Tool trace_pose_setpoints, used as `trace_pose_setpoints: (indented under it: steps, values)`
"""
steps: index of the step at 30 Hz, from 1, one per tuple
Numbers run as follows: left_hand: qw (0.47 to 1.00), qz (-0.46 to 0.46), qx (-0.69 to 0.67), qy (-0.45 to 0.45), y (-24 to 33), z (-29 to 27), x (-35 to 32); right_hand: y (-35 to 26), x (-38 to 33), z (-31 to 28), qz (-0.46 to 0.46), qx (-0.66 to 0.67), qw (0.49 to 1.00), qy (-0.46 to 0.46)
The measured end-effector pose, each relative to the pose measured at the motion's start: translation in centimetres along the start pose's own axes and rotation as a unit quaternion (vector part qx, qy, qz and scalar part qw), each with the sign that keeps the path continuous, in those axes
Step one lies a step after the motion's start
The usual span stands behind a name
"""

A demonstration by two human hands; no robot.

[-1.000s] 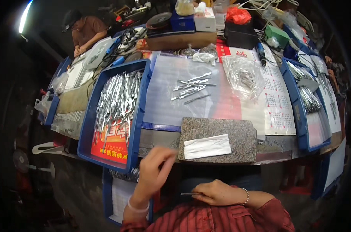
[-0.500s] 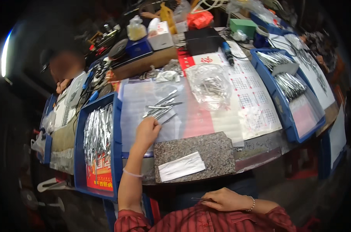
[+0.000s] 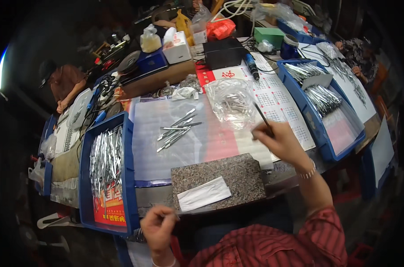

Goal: A worker processes small metal pins using a thin manual tool at a factory workbench.

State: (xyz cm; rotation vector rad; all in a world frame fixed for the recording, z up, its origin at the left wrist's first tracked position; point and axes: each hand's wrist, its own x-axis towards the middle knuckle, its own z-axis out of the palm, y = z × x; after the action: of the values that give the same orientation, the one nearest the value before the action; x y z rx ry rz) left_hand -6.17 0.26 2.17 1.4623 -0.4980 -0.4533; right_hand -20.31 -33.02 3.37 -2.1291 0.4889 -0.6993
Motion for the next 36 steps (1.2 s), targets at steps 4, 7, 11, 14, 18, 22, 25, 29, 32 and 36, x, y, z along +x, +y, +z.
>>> trace_pose_setpoints:
  steps: [4, 7, 11, 14, 18, 22, 25, 29, 32, 36]
  values:
    - [0.978, -0.053, -0.182, -0.087, -1.2, -1.5, -4.0, 4.7, 8.3, 4.1, -0.02, -0.153, 0.987, -0.036]
    - [0.973, -0.105, -0.164, -0.124, -1.4, -2.2, -5.7, 8.4, 11.2, 7.0, -0.031, -0.309, 0.95, -0.027]
    - [0.97, -0.106, -0.142, -0.166, -1.8, -2.3, -5.8, 10.0, 11.5, 9.6, -0.02, -0.377, 0.926, 0.001]
    - [0.966, -0.103, -0.17, -0.163, -2.0, -2.5, -5.9, 8.8, 11.4, 10.3, -0.043, -0.395, 0.918, 0.007]
    - [0.978, -0.018, -0.105, -0.18, -2.6, -2.9, -5.1, 9.8, 11.3, 8.8, -0.08, -0.331, 0.94, 0.025]
    - [0.975, -0.036, -0.143, -0.169, -2.6, -2.8, -4.4, 6.1, 9.0, 5.4, -0.022, -0.33, 0.944, -0.006]
    - [0.969, -0.069, -0.174, -0.163, -2.9, -2.5, -4.5, 1.5, 5.1, 4.2, -0.026, -0.256, 0.966, -0.007]
    - [0.97, -0.093, -0.176, -0.141, -3.6, -1.6, -4.3, -5.3, -4.1, 4.7, 0.077, 0.086, 0.984, -0.134]
    - [0.968, -0.121, -0.168, -0.139, -4.5, -0.6, -3.3, -8.6, -8.3, 7.1, 0.231, 0.239, 0.914, -0.234]
    - [0.969, -0.131, -0.152, -0.142, -3.8, 0.8, -3.6, -8.8, -11.1, 8.6, 0.3, 0.355, 0.838, -0.286]
